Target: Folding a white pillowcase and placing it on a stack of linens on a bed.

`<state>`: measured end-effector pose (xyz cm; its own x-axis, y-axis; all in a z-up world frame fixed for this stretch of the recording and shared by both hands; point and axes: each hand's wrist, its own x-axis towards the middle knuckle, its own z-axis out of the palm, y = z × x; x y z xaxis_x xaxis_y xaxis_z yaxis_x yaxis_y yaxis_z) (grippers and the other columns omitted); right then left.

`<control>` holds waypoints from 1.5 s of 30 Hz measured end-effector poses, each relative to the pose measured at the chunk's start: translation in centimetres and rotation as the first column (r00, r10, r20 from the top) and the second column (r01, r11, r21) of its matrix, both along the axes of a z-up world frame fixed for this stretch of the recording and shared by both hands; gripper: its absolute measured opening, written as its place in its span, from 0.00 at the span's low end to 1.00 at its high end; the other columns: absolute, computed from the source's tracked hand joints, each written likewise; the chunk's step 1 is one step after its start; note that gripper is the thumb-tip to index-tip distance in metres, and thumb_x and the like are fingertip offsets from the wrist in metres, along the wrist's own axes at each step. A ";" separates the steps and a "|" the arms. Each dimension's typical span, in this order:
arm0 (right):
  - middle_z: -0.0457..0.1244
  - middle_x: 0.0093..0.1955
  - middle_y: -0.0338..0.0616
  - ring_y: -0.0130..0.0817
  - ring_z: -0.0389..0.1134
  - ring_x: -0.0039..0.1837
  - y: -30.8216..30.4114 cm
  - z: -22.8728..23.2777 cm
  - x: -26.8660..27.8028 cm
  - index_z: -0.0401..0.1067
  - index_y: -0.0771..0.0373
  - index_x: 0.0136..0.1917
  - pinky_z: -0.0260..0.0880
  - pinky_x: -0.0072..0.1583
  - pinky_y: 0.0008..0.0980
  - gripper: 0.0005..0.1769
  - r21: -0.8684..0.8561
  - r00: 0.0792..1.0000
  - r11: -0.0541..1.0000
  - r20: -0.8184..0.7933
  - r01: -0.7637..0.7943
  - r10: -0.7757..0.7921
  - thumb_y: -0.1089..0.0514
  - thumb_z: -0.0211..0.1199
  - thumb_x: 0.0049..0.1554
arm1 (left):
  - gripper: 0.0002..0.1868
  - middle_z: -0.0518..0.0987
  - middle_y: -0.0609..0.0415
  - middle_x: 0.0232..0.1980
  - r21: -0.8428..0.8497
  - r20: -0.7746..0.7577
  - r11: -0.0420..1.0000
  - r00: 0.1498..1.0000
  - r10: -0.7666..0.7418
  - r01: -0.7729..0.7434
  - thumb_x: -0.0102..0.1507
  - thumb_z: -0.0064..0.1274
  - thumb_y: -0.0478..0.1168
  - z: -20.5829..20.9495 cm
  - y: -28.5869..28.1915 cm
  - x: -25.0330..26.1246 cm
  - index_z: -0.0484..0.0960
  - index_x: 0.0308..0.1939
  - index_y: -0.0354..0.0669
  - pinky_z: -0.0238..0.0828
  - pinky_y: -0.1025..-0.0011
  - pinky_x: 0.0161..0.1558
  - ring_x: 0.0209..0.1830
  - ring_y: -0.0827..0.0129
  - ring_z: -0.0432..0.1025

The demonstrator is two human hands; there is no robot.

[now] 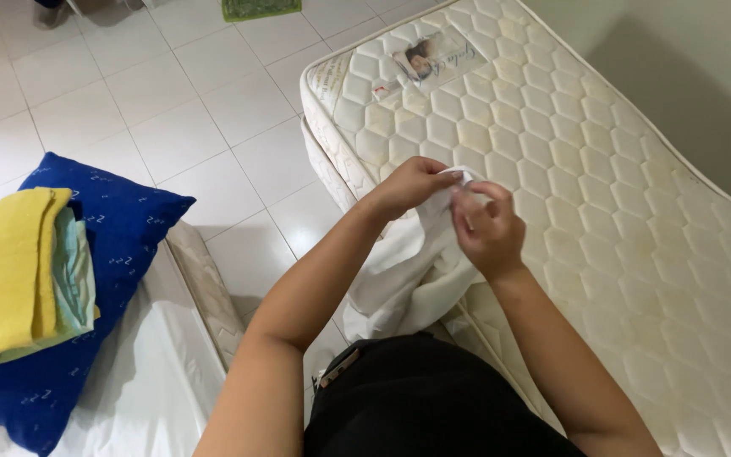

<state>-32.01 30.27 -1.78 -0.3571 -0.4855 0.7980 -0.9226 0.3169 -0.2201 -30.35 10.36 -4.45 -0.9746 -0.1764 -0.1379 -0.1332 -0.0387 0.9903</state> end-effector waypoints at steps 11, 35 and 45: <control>0.67 0.58 0.42 0.39 0.72 0.48 -0.2 1.4 -0.7 0.77 0.59 0.52 0.72 0.48 0.34 0.11 0.050 0.945 0.949 0.119 -0.312 0.304 0.63 0.72 0.56 | 0.17 0.85 0.54 0.37 0.013 -0.007 0.997 0.997 0.077 -0.077 0.64 0.57 0.46 -0.8 0.6 0.3 0.87 0.43 0.31 0.73 0.75 0.38 0.35 0.76 0.75; 0.64 0.35 0.37 0.22 0.61 0.34 -5.5 0.9 -1.5 0.76 0.62 0.48 0.62 0.38 0.25 0.08 0.010 0.516 0.816 0.779 -0.578 0.356 0.56 0.66 0.60 | 0.10 0.84 0.54 0.40 -0.313 -0.382 0.708 0.767 0.516 -0.633 0.69 0.53 0.37 3.1 2.8 11.7 0.83 0.52 0.42 0.75 0.75 0.40 0.35 0.75 0.76; 0.59 0.38 0.27 0.15 0.53 0.38 -6.2 -1.3 -3.0 0.74 0.62 0.47 0.54 0.39 0.20 0.08 -0.135 0.339 0.774 0.843 -0.618 0.417 0.55 0.64 0.63 | 0.09 0.85 0.52 0.48 -0.377 -0.479 0.695 0.771 0.419 -0.612 0.68 0.56 0.36 2.9 4.1 12.5 0.82 0.52 0.40 0.77 0.71 0.45 0.43 0.67 0.79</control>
